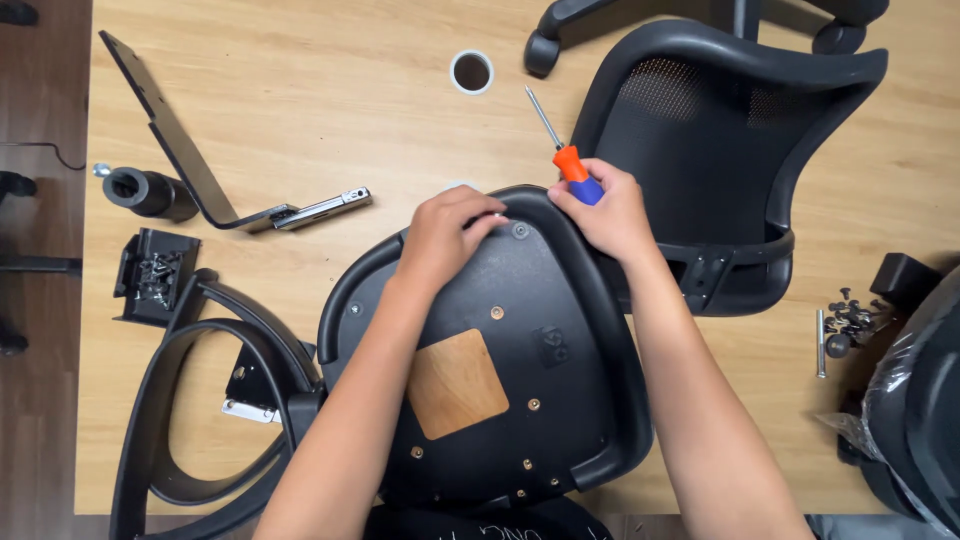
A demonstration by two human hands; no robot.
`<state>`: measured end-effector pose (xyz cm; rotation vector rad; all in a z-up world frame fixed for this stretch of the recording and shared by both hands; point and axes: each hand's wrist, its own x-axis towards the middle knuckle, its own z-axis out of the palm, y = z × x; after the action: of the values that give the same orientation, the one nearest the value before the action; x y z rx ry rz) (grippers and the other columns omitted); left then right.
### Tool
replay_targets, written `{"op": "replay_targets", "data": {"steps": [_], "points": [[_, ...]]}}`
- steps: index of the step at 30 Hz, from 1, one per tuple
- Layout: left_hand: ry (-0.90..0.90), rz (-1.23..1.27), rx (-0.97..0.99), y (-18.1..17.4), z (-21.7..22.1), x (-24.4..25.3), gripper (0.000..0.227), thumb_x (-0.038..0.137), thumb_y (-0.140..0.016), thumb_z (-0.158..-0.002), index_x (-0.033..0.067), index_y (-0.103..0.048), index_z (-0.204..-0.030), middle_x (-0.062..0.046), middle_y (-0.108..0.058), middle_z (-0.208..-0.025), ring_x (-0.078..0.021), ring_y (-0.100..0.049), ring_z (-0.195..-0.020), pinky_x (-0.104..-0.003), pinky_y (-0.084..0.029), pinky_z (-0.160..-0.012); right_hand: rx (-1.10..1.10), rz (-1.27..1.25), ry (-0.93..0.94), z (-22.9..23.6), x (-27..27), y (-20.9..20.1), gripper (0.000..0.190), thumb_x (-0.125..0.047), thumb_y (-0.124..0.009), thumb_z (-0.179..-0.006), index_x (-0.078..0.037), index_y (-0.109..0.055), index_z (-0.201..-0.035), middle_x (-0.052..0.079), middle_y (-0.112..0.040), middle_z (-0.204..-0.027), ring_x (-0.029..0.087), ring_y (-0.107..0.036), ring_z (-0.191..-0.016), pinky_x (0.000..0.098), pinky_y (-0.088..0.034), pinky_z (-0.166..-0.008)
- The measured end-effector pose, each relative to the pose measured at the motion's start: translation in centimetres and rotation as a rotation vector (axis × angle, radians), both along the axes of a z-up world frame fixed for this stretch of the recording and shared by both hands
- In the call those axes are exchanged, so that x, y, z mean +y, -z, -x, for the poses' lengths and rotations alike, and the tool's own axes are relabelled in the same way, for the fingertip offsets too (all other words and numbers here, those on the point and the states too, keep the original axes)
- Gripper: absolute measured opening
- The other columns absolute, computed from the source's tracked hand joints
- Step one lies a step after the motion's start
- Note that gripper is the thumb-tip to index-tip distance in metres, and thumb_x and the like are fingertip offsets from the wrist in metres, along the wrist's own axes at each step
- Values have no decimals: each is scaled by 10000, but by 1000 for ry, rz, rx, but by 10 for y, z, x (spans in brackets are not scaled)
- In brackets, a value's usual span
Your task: The person assembles an office chair seat on a wooden table. They flip the mesh seat cushion over, align the black plastic mounting plate on its underside, position screws, and drive them with a screwdriver, working around the plate while other chair parts and tools lie on the table.
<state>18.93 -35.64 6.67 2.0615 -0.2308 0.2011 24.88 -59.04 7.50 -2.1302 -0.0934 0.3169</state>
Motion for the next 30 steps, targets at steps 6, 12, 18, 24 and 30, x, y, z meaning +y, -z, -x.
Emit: {"op": "replay_targets", "data": {"steps": [6, 12, 18, 24, 30], "points": [[-21, -27, 44, 23, 7, 5, 165, 131, -799, -854, 51, -778, -997, -107, -761, -956, -288, -728, -860, -372, -575, -778, -70, 258, -29, 0, -3, 9, 331, -288, -859, -819, -62, -738, -1026, 111, -771, -883, 225, -763, -840, 347, -567, -783], [39, -23, 77, 29, 7, -2, 141, 96, -780, -846, 68, -768, -983, -111, -761, -964, -299, -725, -902, -378, -573, -812, -18, 360, -27, -9, 11, 3, 401, -357, -879, -785, -50, -709, -979, 138, -755, -855, 291, -757, -828, 382, -564, -764], [52, -96, 103, 24, 6, -2, 152, 120, -792, -838, 68, -725, -964, -55, -725, -1092, -270, -655, -1056, -384, -535, -882, 57, 350, -68, -17, 5, 22, 404, -397, -859, -792, -62, -734, -981, 125, -754, -829, 262, -754, -801, 380, -561, -759], [13, -108, 11, 28, 5, -3, 153, 107, -800, -790, 85, -734, -926, -84, -692, -1187, -310, -615, -1170, -416, -525, -949, 229, 382, -40, -20, 1, 19, 516, -522, -826, -788, -78, -756, -1042, 114, -736, -808, 228, -726, -764, 363, -556, -743], [17, -34, 153, 46, -1, -6, 186, 165, -826, -808, 103, -756, -969, -86, -695, -1275, -307, -635, -1181, -413, -518, -994, 328, 429, -5, -28, 3, 21, 625, -575, -909, -636, -47, -742, -926, 87, -718, -787, 174, -689, -729, 325, -548, -724]]}}
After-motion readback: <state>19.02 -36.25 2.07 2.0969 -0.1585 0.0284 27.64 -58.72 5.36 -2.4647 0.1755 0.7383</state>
